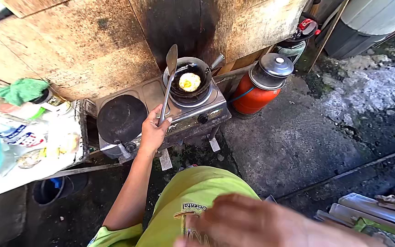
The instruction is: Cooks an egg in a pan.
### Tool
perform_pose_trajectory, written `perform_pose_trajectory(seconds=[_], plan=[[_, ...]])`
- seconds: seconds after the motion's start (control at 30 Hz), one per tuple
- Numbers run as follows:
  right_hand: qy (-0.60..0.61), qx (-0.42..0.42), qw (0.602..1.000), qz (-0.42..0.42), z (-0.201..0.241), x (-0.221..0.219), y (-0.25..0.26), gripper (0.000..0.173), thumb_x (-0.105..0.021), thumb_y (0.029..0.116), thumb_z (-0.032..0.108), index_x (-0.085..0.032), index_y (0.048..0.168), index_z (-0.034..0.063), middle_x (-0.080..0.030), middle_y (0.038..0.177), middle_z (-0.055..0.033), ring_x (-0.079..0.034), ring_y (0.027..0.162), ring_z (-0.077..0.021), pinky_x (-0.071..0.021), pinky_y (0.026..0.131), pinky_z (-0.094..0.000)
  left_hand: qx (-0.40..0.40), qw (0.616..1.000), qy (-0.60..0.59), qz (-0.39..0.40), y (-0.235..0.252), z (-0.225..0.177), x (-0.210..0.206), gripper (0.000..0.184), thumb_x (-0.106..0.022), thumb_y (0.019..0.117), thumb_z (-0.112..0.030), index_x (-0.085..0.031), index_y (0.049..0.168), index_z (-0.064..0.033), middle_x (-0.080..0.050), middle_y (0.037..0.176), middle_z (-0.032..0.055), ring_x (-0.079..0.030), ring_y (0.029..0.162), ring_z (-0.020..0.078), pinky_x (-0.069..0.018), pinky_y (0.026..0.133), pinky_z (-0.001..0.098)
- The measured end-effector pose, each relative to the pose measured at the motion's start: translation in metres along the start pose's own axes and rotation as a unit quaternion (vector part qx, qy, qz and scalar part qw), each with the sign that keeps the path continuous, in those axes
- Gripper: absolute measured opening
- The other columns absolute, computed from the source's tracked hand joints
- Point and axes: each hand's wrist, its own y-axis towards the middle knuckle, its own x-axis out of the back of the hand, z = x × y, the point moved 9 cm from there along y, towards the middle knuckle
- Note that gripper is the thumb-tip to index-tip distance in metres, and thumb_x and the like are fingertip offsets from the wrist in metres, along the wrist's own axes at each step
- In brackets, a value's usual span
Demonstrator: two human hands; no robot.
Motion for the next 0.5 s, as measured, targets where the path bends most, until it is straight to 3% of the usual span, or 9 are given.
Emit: perform_pose_trajectory(seconds=[0.07,0.13,0.2,0.27,0.33,0.37,0.43,0.47,0.5], plan=[[-0.018,-0.115,0.991,-0.067,-0.070,-0.010,-0.041,0.037,-0.053,0.1087,0.030,-0.060,0.141,0.0151,-0.072,0.127,-0.0068,-0.070,0.113,-0.0198,-0.0564,0.098,-0.0369,0.005,0.990,-0.143,0.011,-0.003,-0.006,-0.005,0.051,-0.063,0.1025,-0.007,-0.048,0.151,-0.0158,-0.064,0.082,0.0037,-0.044,0.047,0.0037,-0.0353,0.042,0.0153],[0.032,-0.295,0.949,-0.104,-0.152,-0.035,-0.107,0.046,-0.056,0.1062,0.037,-0.060,0.144,0.0113,-0.070,0.130,-0.0100,-0.072,0.112,-0.0202,-0.0595,0.098,-0.0404,0.025,0.966,-0.256,0.028,-0.001,-0.006,-0.012,0.048,-0.054,0.1070,-0.009,-0.044,0.154,-0.0175,-0.059,0.082,0.0037,-0.038,0.044,0.0025,-0.0313,0.038,0.0130],[0.045,-0.491,0.865,-0.088,-0.216,-0.079,-0.194,0.051,-0.058,0.1043,0.034,-0.056,0.148,0.0061,-0.068,0.132,-0.0186,-0.072,0.109,-0.0309,-0.0578,0.096,-0.0501,0.071,0.948,-0.307,0.045,0.007,0.007,-0.020,0.046,-0.051,0.1087,-0.014,-0.045,0.154,-0.0203,-0.055,0.082,0.0020,-0.034,0.043,0.0015,-0.0279,0.036,0.0128],[0.034,-0.646,0.762,0.010,-0.248,-0.141,-0.282,0.053,-0.059,0.1049,0.028,-0.051,0.150,0.0010,-0.059,0.139,-0.0302,-0.063,0.120,-0.0482,-0.0485,0.103,-0.0656,0.135,0.933,-0.332,0.046,0.013,0.023,-0.027,0.039,-0.052,0.1082,-0.014,-0.050,0.147,-0.0166,-0.055,0.080,-0.0002,-0.033,0.041,-0.0003,-0.0278,0.035,0.0118],[0.034,-0.726,0.673,0.138,-0.243,-0.205,-0.351,0.053,-0.063,0.1024,0.028,-0.054,0.146,-0.0016,-0.055,0.141,-0.0351,-0.054,0.129,-0.0549,-0.0433,0.106,-0.0713,0.171,0.920,-0.351,0.043,0.016,0.032,-0.033,0.036,-0.053,0.1073,-0.013,-0.051,0.143,-0.0128,-0.054,0.078,-0.0004,-0.034,0.041,-0.0004,-0.0289,0.035,0.0116],[0.058,-0.744,0.635,0.200,-0.226,-0.228,-0.366,0.050,-0.063,0.1022,0.028,-0.057,0.142,-0.0019,-0.056,0.141,-0.0334,-0.054,0.131,-0.0529,-0.0425,0.107,-0.0699,0.172,0.917,-0.356,0.044,0.015,0.033,-0.034,0.036,-0.053,0.1070,-0.012,-0.051,0.143,-0.0122,-0.054,0.077,0.0000,-0.035,0.041,-0.0002,-0.0293,0.035,0.0116],[0.163,-0.744,0.581,0.287,-0.166,-0.228,-0.342,0.041,-0.053,0.1071,0.019,-0.056,0.142,-0.0039,-0.056,0.147,-0.0269,-0.053,0.138,-0.0406,-0.0398,0.116,-0.0551,0.159,0.920,-0.354,0.052,0.013,0.027,-0.032,0.036,-0.053,0.1073,-0.012,-0.052,0.143,-0.0130,-0.055,0.078,-0.0001,-0.035,0.041,-0.0004,-0.0294,0.035,0.0115],[0.210,-0.733,0.601,0.240,-0.132,-0.210,-0.320,0.036,-0.051,0.1067,0.008,-0.058,0.138,-0.0091,-0.060,0.140,-0.0274,-0.058,0.131,-0.0332,-0.0433,0.112,-0.0415,0.149,0.924,-0.347,0.056,0.012,0.023,-0.031,0.035,-0.053,0.1077,-0.013,-0.052,0.143,-0.0142,-0.055,0.080,-0.0005,-0.035,0.042,-0.0005,-0.0290,0.035,0.0114],[0.238,-0.667,0.701,0.087,-0.098,-0.194,-0.305,0.028,-0.048,0.1049,-0.001,-0.062,0.121,-0.0191,-0.067,0.118,-0.0344,-0.068,0.111,-0.0320,-0.0527,0.100,-0.0321,0.140,0.928,-0.339,0.058,0.011,0.018,-0.030,0.035,-0.053,0.1081,-0.015,-0.053,0.143,-0.0158,-0.055,0.080,-0.0011,-0.034,0.042,-0.0008,-0.0283,0.035,0.0112]])
